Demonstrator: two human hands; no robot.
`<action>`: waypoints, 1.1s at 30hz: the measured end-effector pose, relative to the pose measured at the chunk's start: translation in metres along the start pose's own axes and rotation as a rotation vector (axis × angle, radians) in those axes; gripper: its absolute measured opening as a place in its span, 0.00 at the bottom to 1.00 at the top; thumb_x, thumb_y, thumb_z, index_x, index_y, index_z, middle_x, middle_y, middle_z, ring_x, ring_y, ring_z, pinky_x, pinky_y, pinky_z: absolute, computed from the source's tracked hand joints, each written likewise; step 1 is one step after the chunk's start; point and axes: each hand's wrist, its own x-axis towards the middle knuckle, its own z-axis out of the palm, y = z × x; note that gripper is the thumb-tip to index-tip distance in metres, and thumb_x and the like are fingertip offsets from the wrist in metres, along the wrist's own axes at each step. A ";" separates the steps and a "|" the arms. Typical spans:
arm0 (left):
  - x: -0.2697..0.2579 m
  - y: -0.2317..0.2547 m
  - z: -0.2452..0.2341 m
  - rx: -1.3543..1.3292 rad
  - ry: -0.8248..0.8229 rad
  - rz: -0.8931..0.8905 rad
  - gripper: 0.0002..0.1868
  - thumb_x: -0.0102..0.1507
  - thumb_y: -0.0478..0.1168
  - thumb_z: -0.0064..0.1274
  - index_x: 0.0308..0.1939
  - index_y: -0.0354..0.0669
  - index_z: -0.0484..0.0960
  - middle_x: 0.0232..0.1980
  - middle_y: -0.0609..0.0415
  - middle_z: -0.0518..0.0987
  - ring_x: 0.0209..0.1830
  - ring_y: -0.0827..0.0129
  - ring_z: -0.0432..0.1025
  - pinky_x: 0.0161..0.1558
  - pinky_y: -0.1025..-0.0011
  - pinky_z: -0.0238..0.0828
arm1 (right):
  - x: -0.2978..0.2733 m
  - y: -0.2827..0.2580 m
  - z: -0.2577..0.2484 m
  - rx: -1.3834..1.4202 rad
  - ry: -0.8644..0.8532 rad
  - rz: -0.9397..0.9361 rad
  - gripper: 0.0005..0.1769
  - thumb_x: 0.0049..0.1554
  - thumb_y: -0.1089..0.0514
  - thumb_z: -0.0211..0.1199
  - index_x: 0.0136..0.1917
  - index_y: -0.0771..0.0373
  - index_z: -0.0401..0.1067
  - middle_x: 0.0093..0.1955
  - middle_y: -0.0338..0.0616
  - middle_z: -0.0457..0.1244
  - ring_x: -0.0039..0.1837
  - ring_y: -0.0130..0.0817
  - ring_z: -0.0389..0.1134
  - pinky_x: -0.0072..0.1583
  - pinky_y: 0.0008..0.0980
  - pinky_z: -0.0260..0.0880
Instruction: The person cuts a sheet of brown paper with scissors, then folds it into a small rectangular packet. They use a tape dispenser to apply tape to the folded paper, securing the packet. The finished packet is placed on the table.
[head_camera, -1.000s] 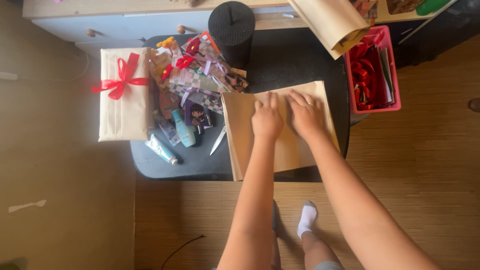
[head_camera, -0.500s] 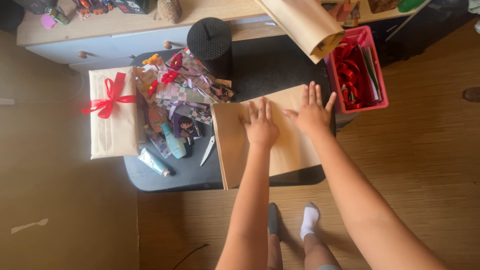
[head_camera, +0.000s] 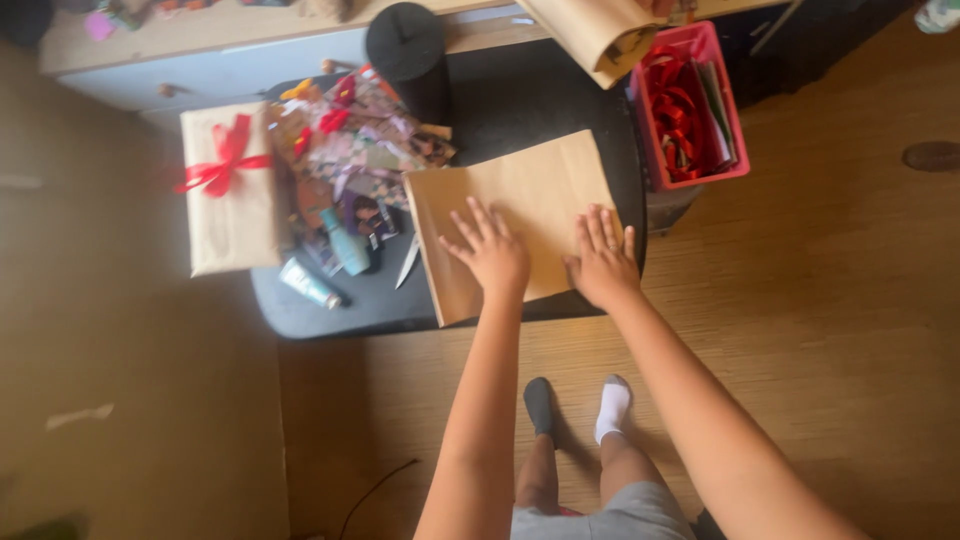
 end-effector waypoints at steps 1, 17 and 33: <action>-0.006 -0.015 -0.003 0.043 0.086 -0.076 0.36 0.67 0.54 0.42 0.77 0.46 0.59 0.84 0.43 0.46 0.82 0.38 0.40 0.68 0.26 0.28 | -0.001 -0.004 -0.004 -0.012 -0.025 0.041 0.40 0.64 0.39 0.41 0.83 0.57 0.37 0.86 0.49 0.26 0.85 0.44 0.24 0.77 0.56 0.24; -0.057 -0.119 -0.055 -1.111 0.301 0.105 0.06 0.54 0.31 0.60 0.33 0.39 0.79 0.35 0.48 0.77 0.37 0.51 0.76 0.39 0.60 0.72 | 0.011 -0.119 -0.123 0.588 0.785 -0.630 0.34 0.51 0.70 0.63 0.70 0.70 0.63 0.72 0.64 0.57 0.72 0.59 0.57 0.70 0.47 0.56; -0.058 -0.134 -0.225 -1.160 0.204 0.260 0.11 0.57 0.44 0.65 0.35 0.39 0.88 0.27 0.50 0.82 0.24 0.67 0.75 0.32 0.69 0.71 | -0.056 -0.149 -0.209 0.785 0.253 -0.590 0.06 0.61 0.60 0.68 0.50 0.64 0.77 0.41 0.38 0.67 0.43 0.23 0.65 0.47 0.27 0.67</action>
